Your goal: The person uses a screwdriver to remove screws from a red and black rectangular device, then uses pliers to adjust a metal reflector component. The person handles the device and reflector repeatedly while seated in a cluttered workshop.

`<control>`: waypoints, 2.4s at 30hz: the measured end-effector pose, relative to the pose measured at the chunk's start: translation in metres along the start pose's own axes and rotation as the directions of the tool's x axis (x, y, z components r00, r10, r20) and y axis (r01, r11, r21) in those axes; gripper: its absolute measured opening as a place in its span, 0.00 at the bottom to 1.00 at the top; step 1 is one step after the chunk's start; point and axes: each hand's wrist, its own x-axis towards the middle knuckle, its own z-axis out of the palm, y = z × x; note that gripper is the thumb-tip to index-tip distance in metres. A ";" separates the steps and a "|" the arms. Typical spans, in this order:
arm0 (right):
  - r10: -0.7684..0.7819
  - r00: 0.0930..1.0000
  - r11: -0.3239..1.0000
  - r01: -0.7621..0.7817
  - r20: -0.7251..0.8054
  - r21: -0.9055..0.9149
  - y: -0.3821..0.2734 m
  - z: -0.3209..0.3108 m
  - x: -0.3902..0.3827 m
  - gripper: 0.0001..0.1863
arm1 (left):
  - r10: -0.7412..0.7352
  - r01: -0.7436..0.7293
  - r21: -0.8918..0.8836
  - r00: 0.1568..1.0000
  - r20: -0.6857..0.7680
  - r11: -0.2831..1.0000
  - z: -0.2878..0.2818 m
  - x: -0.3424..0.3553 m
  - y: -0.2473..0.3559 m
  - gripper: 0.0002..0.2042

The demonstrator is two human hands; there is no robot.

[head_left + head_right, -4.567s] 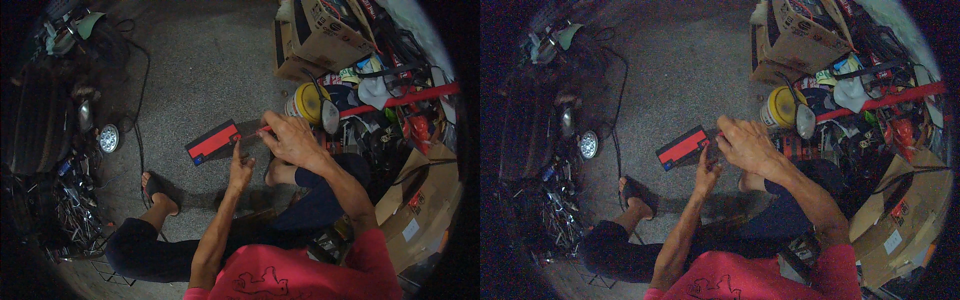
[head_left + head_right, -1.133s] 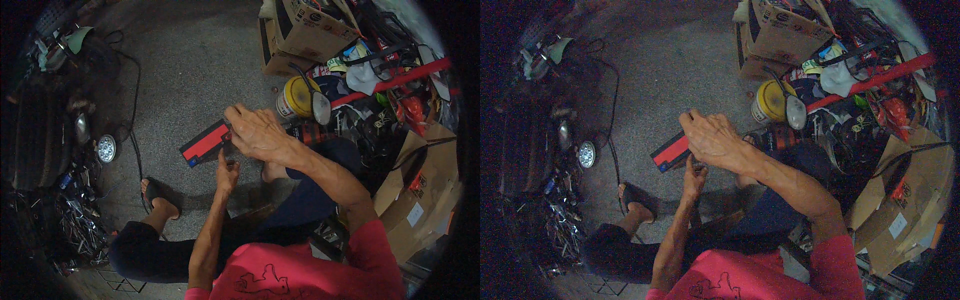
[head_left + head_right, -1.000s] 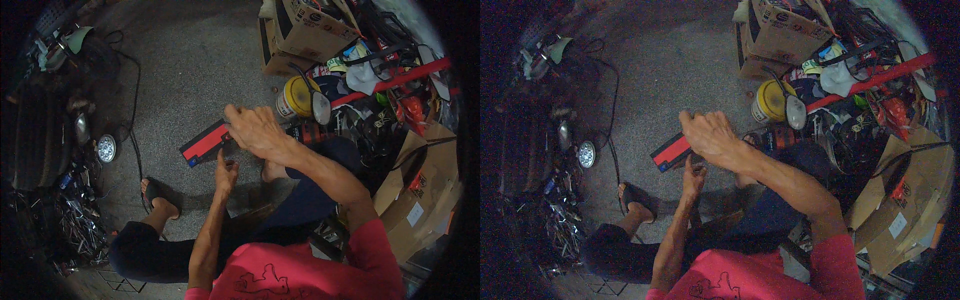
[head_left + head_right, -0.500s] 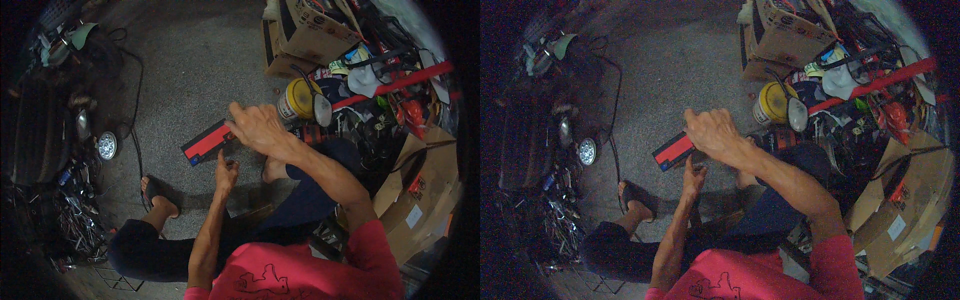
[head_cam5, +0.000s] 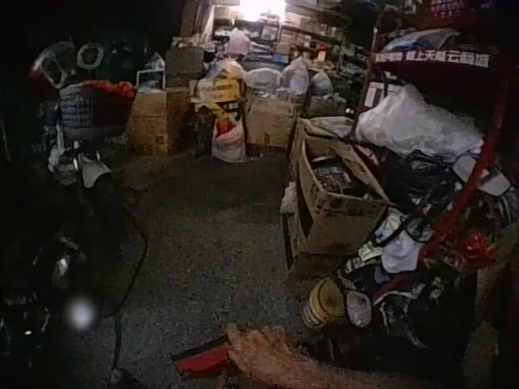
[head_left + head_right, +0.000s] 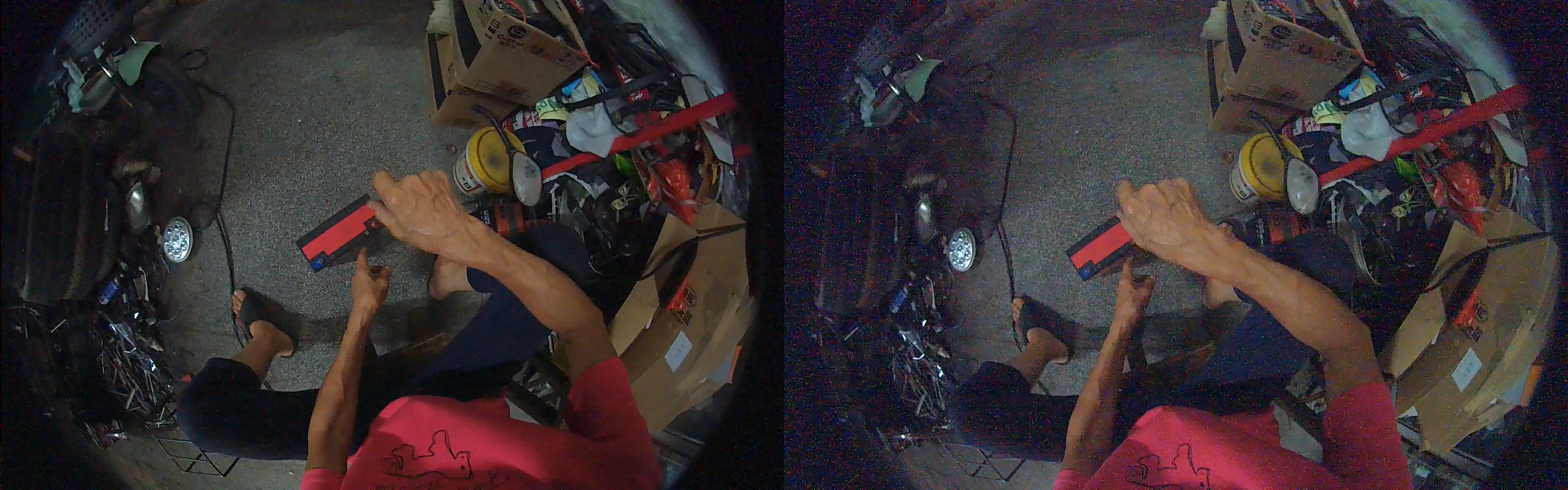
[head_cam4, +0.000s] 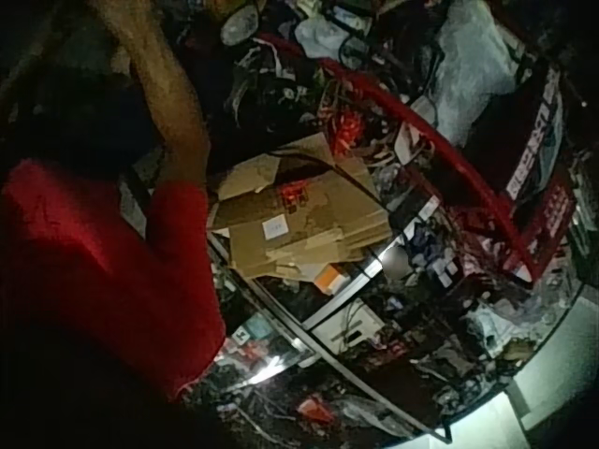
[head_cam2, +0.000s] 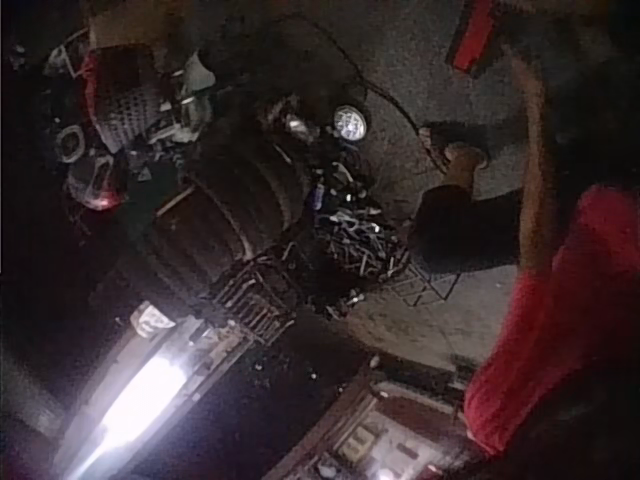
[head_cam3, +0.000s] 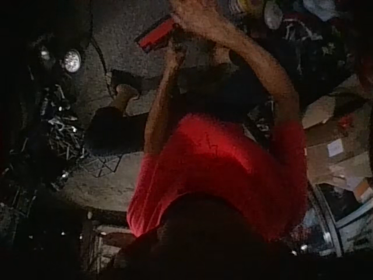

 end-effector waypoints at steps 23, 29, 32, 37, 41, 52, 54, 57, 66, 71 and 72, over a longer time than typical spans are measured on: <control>-0.007 1.000 0.999 0.005 -0.027 -0.047 -0.007 0.000 -0.002 0.13 | -0.038 0.028 0.133 0.996 0.075 0.991 -0.001 0.004 -0.009 0.32; 0.063 0.997 0.995 -0.060 0.041 -0.079 -0.017 -0.013 0.001 0.13 | -0.075 0.082 0.171 0.996 -0.046 0.982 0.002 -0.007 0.007 0.31; -0.047 0.999 0.999 0.047 -0.026 -0.010 -0.011 -0.011 -0.002 0.13 | -0.096 0.095 0.127 0.995 0.001 0.987 -0.002 -0.006 0.013 0.31; -0.087 0.995 0.994 0.090 -0.053 0.055 -0.005 -0.002 -0.003 0.14 | -0.105 0.100 0.093 0.993 0.054 0.991 -0.002 -0.004 0.018 0.30; 0.108 0.985 0.993 -0.101 0.136 -0.059 -0.015 -0.012 0.004 0.16 | -0.111 0.107 0.064 0.992 0.058 0.992 0.001 -0.002 0.005 0.30; 0.062 0.998 0.998 -0.062 0.005 -0.016 -0.010 -0.001 -0.003 0.16 | -0.196 0.194 0.026 0.964 0.177 0.981 -0.004 -0.005 0.014 0.26; 0.111 0.991 0.994 -0.109 0.071 -0.023 -0.012 -0.005 0.003 0.15 | -0.121 0.107 0.113 0.986 0.119 0.988 -0.003 -0.005 0.003 0.24; 0.027 1.000 1.000 -0.027 -0.017 -0.013 -0.011 -0.007 0.002 0.14 | 0.069 -0.084 0.258 0.995 0.070 0.963 -0.003 -0.003 -0.006 0.23; -0.006 0.999 1.000 0.006 0.050 -0.012 -0.017 -0.003 0.003 0.15 | 0.064 -0.093 0.262 0.991 0.119 0.961 -0.019 -0.019 0.010 0.23; -0.155 0.985 0.988 0.153 -0.070 -0.029 0.004 0.007 0.004 0.14 | 0.099 -0.130 0.230 0.985 0.145 0.964 -0.052 -0.036 0.010 0.22; -0.192 0.980 0.981 0.191 -0.042 -0.019 0.006 0.006 0.007 0.14 | 0.124 -0.161 0.290 0.982 0.143 0.943 -0.066 -0.046 0.018 0.23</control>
